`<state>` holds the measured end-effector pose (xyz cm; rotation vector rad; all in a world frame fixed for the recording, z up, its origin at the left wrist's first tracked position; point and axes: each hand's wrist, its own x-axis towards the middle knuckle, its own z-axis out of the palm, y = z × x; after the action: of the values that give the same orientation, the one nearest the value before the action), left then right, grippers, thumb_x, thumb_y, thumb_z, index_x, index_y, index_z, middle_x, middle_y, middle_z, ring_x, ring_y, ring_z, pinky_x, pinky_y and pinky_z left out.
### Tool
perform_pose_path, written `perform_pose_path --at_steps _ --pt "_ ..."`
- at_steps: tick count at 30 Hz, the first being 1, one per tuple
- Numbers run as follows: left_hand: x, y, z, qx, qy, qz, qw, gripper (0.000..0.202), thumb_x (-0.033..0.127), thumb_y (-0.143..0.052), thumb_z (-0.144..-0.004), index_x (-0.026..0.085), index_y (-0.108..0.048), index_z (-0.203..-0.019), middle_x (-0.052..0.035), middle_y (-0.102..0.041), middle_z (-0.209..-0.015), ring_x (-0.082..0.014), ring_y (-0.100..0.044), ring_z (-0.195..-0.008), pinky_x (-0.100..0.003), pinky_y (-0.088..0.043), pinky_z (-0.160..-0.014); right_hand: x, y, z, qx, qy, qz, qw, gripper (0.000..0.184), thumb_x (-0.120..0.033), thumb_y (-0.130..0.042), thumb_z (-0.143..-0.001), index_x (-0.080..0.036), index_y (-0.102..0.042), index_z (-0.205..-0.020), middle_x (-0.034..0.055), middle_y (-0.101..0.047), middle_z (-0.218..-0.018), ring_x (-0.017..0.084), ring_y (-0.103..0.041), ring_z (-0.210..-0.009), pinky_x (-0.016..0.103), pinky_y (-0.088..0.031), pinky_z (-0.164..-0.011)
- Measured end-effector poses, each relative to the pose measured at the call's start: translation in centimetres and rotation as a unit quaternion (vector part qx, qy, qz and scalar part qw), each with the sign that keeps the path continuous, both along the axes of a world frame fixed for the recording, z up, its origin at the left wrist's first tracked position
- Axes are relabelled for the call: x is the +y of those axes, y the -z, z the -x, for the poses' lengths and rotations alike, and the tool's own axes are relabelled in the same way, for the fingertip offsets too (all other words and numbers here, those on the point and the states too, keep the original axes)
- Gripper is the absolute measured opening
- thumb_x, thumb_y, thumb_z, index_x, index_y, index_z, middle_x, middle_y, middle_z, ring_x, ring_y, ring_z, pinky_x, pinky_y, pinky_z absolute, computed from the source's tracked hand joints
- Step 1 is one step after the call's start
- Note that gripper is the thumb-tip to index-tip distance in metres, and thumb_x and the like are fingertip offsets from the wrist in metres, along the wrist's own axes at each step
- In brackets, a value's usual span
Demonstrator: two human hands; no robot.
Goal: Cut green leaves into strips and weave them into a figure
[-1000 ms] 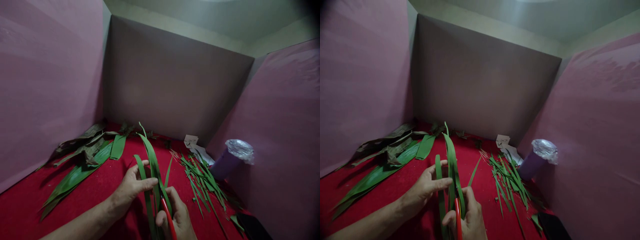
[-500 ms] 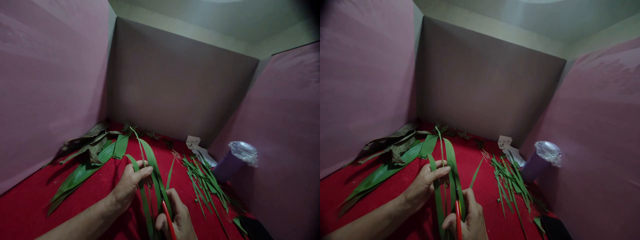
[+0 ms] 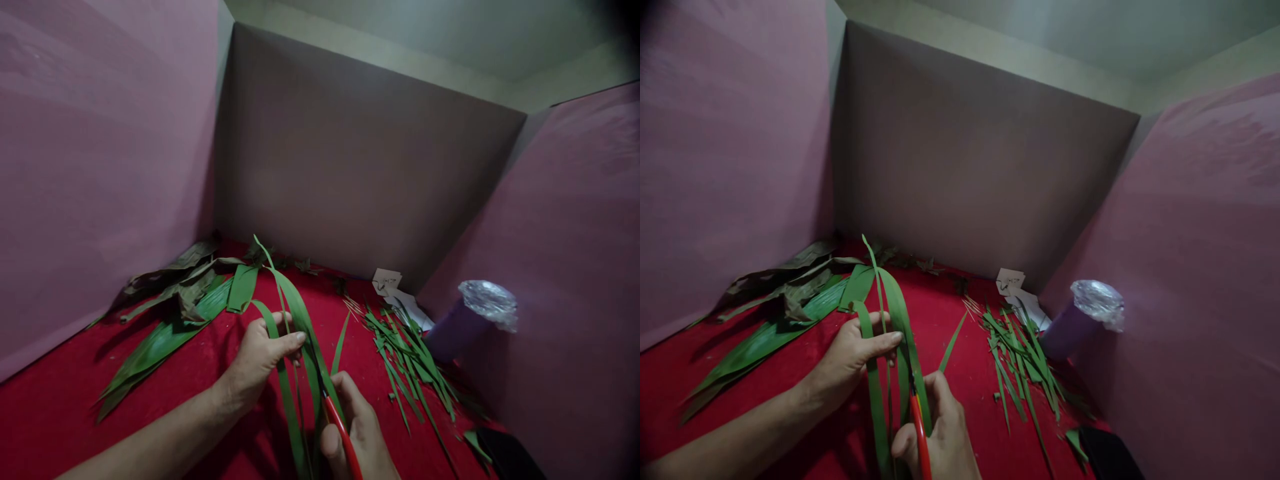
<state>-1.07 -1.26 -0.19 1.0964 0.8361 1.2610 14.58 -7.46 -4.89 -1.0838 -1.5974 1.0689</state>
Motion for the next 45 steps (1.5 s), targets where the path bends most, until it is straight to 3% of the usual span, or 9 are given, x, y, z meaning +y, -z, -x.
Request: perform_pose_path --at_steps 5,11,17,28,34,38,45 --pt "-0.3 -0.5 0.0 -0.001 0.021 -0.011 1.000 0.020 0.017 -0.067 -0.066 0.012 -0.059 -0.083 -0.0002 -0.063 -0.064 -0.0107 -0.054 -0.054 -0.023 -0.046 -0.055 0.0 0.0 0.0 0.001 -0.002 0.019 1.000 0.064 -0.080 -0.048 -0.059 -0.020 -0.043 -0.081 -0.0057 -0.043 -0.054 0.009 -0.037 -0.047 0.020 -0.032 -0.045" --pt "-0.3 -0.2 0.2 0.013 0.029 -0.005 0.999 0.020 0.017 -0.066 -0.066 0.012 -0.058 -0.084 0.0007 -0.061 -0.061 -0.0102 -0.052 -0.052 -0.024 -0.046 -0.052 -0.2 -0.3 0.3 0.038 -0.028 0.026 0.999 0.066 -0.080 -0.048 -0.059 -0.021 -0.042 -0.087 -0.0071 -0.039 -0.056 0.008 -0.031 -0.045 0.020 -0.031 -0.046" --pt "-0.1 -0.1 0.2 0.013 0.045 -0.011 0.999 0.022 0.015 -0.064 -0.065 0.011 -0.059 -0.087 0.0006 -0.060 -0.062 -0.0096 -0.050 -0.052 -0.023 -0.045 -0.049 -0.1 -0.6 0.1 -0.016 0.011 -0.009 1.000 0.063 -0.079 -0.048 -0.060 -0.020 -0.045 -0.081 -0.0049 -0.041 -0.059 0.009 -0.034 -0.050 0.020 -0.032 -0.047" --pt "0.0 -0.2 0.5 0.026 0.069 0.002 0.997 0.032 0.014 -0.066 -0.063 0.012 -0.061 -0.095 0.0004 -0.062 -0.065 -0.0093 -0.052 -0.053 -0.021 -0.042 -0.050 -0.1 -0.2 -0.1 -0.026 0.005 -0.001 1.000 0.047 -0.063 -0.057 -0.069 -0.019 -0.043 -0.077 -0.0086 -0.033 -0.056 0.007 -0.025 -0.046 0.019 -0.021 -0.041" --pt "-0.2 -0.4 0.4 0.027 0.077 0.011 0.997 0.035 0.013 -0.067 -0.062 0.013 -0.061 -0.096 0.0010 -0.063 -0.065 -0.0094 -0.052 -0.054 -0.021 -0.042 -0.052 0.3 0.7 -0.4 -0.027 0.016 -0.005 1.000 0.056 -0.070 -0.059 -0.060 -0.019 -0.045 -0.078 -0.0091 -0.032 -0.054 0.007 -0.025 -0.048 0.019 -0.023 -0.041" --pt "-0.4 -0.4 0.4 0.032 0.083 0.009 0.996 0.030 0.013 -0.067 -0.062 0.014 -0.061 -0.091 0.0010 -0.063 -0.068 -0.0103 -0.053 -0.057 -0.022 -0.042 -0.055 0.4 1.2 -0.4 -0.018 0.014 -0.003 1.000 0.056 -0.071 -0.058 -0.060 -0.019 -0.045 -0.079 -0.0092 -0.032 -0.054 0.007 -0.025 -0.046 0.018 -0.023 -0.040" --pt "-0.6 -0.6 0.2 0.036 0.118 0.002 0.992 0.023 0.011 -0.065 -0.061 0.014 -0.060 -0.083 0.0013 -0.060 -0.067 -0.0112 -0.053 -0.058 -0.023 -0.041 -0.055 0.1 0.1 -0.3 -0.017 0.032 -0.007 0.999 0.052 -0.068 -0.059 -0.062 -0.020 -0.048 -0.079 -0.0069 -0.039 -0.055 0.008 -0.031 -0.048 0.019 -0.029 -0.043"
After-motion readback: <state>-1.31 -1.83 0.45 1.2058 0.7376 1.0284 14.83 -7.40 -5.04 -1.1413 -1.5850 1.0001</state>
